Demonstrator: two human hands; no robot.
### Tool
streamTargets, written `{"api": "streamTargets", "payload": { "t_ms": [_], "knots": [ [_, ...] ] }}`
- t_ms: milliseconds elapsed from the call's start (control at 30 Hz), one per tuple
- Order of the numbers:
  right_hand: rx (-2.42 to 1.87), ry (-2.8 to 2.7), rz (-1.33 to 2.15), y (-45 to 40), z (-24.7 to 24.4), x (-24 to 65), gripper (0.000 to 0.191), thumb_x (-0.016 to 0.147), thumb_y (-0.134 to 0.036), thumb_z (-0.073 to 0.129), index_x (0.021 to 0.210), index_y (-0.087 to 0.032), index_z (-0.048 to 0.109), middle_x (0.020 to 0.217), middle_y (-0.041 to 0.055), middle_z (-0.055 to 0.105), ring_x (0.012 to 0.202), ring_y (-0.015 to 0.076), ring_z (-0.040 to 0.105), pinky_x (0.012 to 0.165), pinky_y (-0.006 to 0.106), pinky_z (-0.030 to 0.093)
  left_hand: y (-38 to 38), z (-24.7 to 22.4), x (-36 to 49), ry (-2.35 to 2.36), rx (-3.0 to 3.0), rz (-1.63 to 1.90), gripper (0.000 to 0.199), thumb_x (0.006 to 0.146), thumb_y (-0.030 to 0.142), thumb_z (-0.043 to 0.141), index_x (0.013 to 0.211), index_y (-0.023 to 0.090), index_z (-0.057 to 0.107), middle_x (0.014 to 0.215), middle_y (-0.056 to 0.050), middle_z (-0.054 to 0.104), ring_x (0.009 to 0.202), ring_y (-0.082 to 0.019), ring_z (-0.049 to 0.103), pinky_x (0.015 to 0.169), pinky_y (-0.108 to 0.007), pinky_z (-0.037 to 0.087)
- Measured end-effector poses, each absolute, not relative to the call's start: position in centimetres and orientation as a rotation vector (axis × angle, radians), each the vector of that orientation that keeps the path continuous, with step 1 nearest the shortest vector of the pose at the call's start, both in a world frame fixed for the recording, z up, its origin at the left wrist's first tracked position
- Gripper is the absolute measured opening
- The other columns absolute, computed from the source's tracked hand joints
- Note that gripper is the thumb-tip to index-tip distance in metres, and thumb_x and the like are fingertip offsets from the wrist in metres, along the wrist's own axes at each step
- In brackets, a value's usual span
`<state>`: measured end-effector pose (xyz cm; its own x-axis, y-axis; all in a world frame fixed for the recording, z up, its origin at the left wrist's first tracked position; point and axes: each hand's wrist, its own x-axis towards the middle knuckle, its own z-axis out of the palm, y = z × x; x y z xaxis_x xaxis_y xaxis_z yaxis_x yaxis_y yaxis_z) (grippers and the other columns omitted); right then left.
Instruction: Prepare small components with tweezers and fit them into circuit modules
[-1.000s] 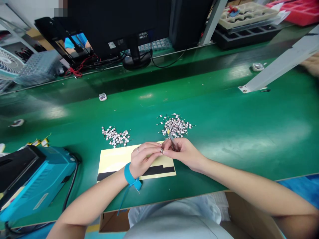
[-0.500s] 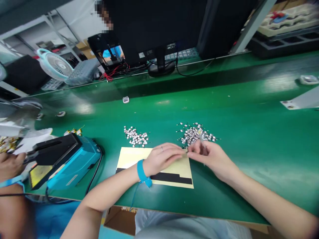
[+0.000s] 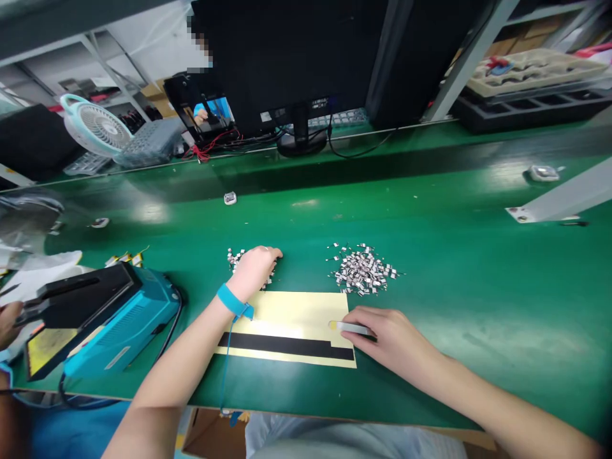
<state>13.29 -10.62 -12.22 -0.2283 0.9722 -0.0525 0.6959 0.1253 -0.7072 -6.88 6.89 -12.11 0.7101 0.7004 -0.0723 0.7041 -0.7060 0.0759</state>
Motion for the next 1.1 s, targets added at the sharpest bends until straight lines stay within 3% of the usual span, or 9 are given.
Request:
{"api": "streamTargets", "payload": {
  "t_ms": [133, 333, 433, 567, 700, 933, 1100],
  "knots": [
    [-1.65, -2.048, 0.845, -10.4, -12.0, 13.4, 0.01, 0.08, -0.017, 0.051, 0.082, -0.018, 0.061, 0.076, 0.0005, 0.062, 0.062, 0.0121, 0.057, 0.054, 0.021, 0.038, 7.0, -12.8, -6.8, 1.214, 2.805, 0.047, 0.025, 0.073, 0.007, 0.044, 0.091, 0.014, 0.059, 0.072, -0.007, 0.063, 0.074, -0.023, 0.058, 0.066, -0.031, 0.044],
    [-1.687, -2.245, 0.751, -11.1, -12.5, 12.3, 0.012, 0.079, -0.025, 0.056, 0.088, -0.018, 0.061, 0.083, 0.0017, 0.061, 0.068, 0.0149, 0.059, 0.057, 0.023, 0.041, 6.0, -11.5, -6.2, 1.081, 2.524, 0.491, 0.017, 0.078, 0.012, 0.041, 0.088, 0.014, 0.054, 0.082, -0.005, 0.057, 0.072, -0.015, 0.055, 0.067, -0.026, 0.044],
    [-1.701, -2.42, 0.582, -11.7, -13.1, 11.2, 0.018, 0.079, -0.029, 0.057, 0.093, -0.017, 0.06, 0.087, 0.0041, 0.058, 0.067, 0.0169, 0.059, 0.054, 0.026, 0.043, 4.2, -11.2, -5.2, 0.992, 2.336, 0.511, 0.016, 0.079, 0.013, 0.042, 0.083, 0.015, 0.057, 0.08, -0.003, 0.055, 0.07, -0.013, 0.053, 0.063, -0.024, 0.043],
    [-1.69, -2.59, 0.397, -12.3, -13.6, 10.2, 0.016, 0.074, -0.017, 0.061, 0.089, -0.014, 0.059, 0.086, 0.0059, 0.057, 0.065, 0.0189, 0.058, 0.049, 0.028, 0.044, 1.8, -12.5, -3.9, 0.877, 2.181, 0.362, 0.023, 0.08, 0.01, 0.04, 0.082, 0.016, 0.062, 0.079, -0.004, 0.055, 0.074, -0.014, 0.053, 0.063, -0.025, 0.042],
    [-1.653, -2.607, 0.283, -12.7, -14.1, 9.8, 0.01, 0.08, -0.009, 0.05, 0.082, -0.014, 0.059, 0.078, 0.0054, 0.057, 0.06, 0.0177, 0.056, 0.047, 0.028, 0.043, 1.0, -14.2, -3.6, 0.839, 2.068, 0.422, 0.025, 0.081, 0.01, 0.039, 0.083, 0.017, 0.063, 0.079, -0.005, 0.054, 0.077, -0.014, 0.053, 0.067, -0.026, 0.045],
    [-1.755, -2.344, 0.727, -11.6, -14.1, 10.4, 0.009, 0.07, -0.014, 0.065, 0.077, -0.014, 0.06, 0.077, 0.0029, 0.059, 0.062, 0.016, 0.057, 0.05, 0.024, 0.037, 1.4, -15.5, -3.5, 0.86, 1.689, 0.577, 0.013, 0.073, 0.019, 0.058, 0.084, 0.015, 0.064, 0.088, -0.005, 0.058, 0.08, -0.013, 0.061, 0.077, -0.026, 0.051],
    [-1.592, -1.678, 1.124, -9.5, -14.1, 11.8, 0.01, 0.068, -0.02, 0.064, 0.064, -0.013, 0.057, 0.058, -0.0027, 0.053, 0.048, 0.0069, 0.041, 0.046, 0.019, 0.028, 0.8, -14.7, -3.3, 0.888, 1.568, 0.614, 0.02, 0.071, 0.019, 0.06, 0.09, 0.013, 0.061, 0.088, -0.007, 0.065, 0.082, -0.015, 0.063, 0.078, -0.026, 0.053]
  ]
}}
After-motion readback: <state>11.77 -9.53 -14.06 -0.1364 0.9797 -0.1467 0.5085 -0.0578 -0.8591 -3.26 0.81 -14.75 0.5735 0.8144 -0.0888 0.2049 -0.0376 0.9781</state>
